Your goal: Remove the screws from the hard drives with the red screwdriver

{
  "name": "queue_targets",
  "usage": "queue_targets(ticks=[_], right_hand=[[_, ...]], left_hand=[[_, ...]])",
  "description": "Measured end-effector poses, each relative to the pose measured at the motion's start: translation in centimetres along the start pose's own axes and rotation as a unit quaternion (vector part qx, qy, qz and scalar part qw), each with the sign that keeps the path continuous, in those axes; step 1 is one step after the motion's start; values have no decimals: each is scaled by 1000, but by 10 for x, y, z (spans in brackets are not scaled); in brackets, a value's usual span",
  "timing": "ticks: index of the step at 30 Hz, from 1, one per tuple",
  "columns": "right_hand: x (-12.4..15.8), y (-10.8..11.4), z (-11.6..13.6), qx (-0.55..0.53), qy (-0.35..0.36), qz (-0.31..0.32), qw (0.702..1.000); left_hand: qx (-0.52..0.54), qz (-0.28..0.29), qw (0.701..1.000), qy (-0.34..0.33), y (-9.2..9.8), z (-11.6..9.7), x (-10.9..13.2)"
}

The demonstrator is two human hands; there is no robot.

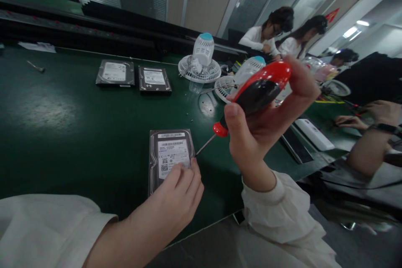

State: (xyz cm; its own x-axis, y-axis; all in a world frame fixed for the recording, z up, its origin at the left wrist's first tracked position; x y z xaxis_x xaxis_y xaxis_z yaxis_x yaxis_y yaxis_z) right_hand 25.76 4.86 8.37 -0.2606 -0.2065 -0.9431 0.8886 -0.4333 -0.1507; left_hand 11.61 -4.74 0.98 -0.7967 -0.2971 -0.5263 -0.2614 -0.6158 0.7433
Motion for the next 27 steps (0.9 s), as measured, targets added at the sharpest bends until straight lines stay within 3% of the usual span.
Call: queue_targets(ticks=[6,12,17,23,27], right_hand=[[2,-6,-6,-63,-21,89,994],[1,-3,-2,-41,-1,18,999],[4,-7,-4,-78,-43,79,993],[1,-3,0,-43,-11,16,999],[5,-7,-3,-98,-49,82,991]], left_hand=[[-1,-2,1000,3,0,-1,2],[-1,-12,1000,12,0,-1,2],[-6,-16,1000,11,0,-1,1],[-4,-14,1000,8,1,0,1],[2,-4,1000,7,0,0,0]])
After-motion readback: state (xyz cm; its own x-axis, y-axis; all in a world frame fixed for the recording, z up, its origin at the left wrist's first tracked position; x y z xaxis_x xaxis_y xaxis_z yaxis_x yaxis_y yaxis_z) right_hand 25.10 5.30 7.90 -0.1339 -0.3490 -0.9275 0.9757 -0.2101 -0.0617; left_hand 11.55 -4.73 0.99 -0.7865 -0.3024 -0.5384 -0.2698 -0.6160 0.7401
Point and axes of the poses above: each hand's wrist, its own x-axis away from the middle knuckle, its own y-axis out of the back of the hand, z = x × y, the point moved 3 cm from there along -x, towards the middle knuckle, and after that the axes turned 13 degrees about -z, right-handed, at the moved point
